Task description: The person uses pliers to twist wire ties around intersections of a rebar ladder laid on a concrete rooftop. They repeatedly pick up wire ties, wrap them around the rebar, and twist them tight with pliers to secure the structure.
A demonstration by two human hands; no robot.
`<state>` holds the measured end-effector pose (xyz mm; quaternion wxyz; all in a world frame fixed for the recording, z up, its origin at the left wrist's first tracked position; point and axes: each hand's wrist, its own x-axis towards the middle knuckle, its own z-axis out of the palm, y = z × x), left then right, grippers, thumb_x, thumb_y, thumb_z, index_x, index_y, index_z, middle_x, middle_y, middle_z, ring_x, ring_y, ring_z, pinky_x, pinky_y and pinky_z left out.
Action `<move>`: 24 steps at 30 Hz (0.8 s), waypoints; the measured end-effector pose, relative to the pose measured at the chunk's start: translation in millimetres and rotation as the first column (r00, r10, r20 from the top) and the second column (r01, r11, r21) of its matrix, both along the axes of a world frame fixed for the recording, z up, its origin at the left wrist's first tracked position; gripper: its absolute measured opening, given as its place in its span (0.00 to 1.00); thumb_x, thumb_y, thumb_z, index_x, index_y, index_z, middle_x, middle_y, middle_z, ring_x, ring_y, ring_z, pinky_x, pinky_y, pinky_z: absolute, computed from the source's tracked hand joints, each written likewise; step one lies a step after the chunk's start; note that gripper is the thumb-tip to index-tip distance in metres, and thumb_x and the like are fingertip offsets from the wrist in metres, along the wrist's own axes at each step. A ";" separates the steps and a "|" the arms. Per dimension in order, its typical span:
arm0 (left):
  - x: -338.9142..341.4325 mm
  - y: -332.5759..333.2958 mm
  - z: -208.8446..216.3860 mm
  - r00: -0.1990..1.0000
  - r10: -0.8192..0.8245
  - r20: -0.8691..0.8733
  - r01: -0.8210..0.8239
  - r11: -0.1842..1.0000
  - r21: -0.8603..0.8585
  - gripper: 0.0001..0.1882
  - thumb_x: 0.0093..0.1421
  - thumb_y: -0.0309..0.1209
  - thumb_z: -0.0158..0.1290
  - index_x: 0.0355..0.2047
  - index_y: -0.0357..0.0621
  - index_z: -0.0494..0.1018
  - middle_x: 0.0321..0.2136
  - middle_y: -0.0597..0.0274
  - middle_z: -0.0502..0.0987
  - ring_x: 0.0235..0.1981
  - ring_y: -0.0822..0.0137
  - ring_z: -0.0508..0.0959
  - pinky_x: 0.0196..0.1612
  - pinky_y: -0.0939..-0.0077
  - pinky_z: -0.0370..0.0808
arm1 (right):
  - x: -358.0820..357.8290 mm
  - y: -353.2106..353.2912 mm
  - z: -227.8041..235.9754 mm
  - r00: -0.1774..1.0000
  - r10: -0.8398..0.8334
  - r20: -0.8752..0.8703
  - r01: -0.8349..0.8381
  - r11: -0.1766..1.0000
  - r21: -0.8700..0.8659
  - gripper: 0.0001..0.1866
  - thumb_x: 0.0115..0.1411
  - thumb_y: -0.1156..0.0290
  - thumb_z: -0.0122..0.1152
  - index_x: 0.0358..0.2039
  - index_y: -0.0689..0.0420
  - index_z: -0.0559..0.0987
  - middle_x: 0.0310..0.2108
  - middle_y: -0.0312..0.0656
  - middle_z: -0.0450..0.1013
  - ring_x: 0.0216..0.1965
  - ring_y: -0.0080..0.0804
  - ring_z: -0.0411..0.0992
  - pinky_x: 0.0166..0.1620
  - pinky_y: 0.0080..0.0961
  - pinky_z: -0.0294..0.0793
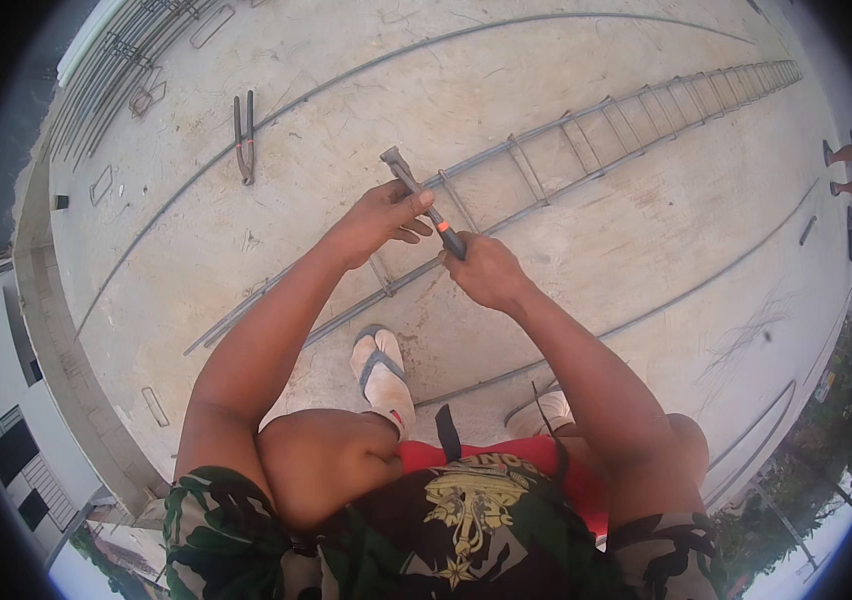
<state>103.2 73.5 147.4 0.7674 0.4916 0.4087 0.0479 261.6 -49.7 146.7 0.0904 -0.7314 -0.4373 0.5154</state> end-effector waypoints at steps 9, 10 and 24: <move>5.5 -35.1 -51.6 0.881 -0.427 -0.204 0.437 0.899 0.003 0.25 0.59 0.45 0.55 0.45 0.35 0.72 0.33 0.54 0.76 0.31 0.65 0.77 0.31 0.71 0.74 | 93.4 -50.1 30.6 0.733 0.492 0.471 -0.364 0.867 -0.339 0.30 0.55 0.75 0.46 0.60 0.50 0.64 0.40 0.51 0.75 0.43 0.50 0.74 0.45 0.44 0.73; 3.9 -37.4 -52.4 0.867 -0.444 -0.225 0.454 0.891 -0.009 0.24 0.59 0.45 0.55 0.45 0.35 0.72 0.33 0.54 0.77 0.31 0.65 0.77 0.31 0.71 0.74 | 94.1 -54.2 29.2 0.727 0.505 0.465 -0.362 0.858 -0.365 0.31 0.54 0.76 0.46 0.61 0.50 0.64 0.40 0.51 0.75 0.43 0.50 0.74 0.45 0.44 0.73; 1.6 -62.1 -89.4 0.763 -0.476 -0.437 0.631 0.697 0.341 0.21 0.53 0.43 0.58 0.42 0.42 0.75 0.40 0.48 0.78 0.44 0.51 0.77 0.46 0.61 0.73 | 91.8 -62.2 12.8 0.630 0.567 0.531 -0.395 0.823 -0.409 0.32 0.57 0.72 0.51 0.63 0.52 0.60 0.45 0.56 0.69 0.45 0.55 0.72 0.46 0.46 0.74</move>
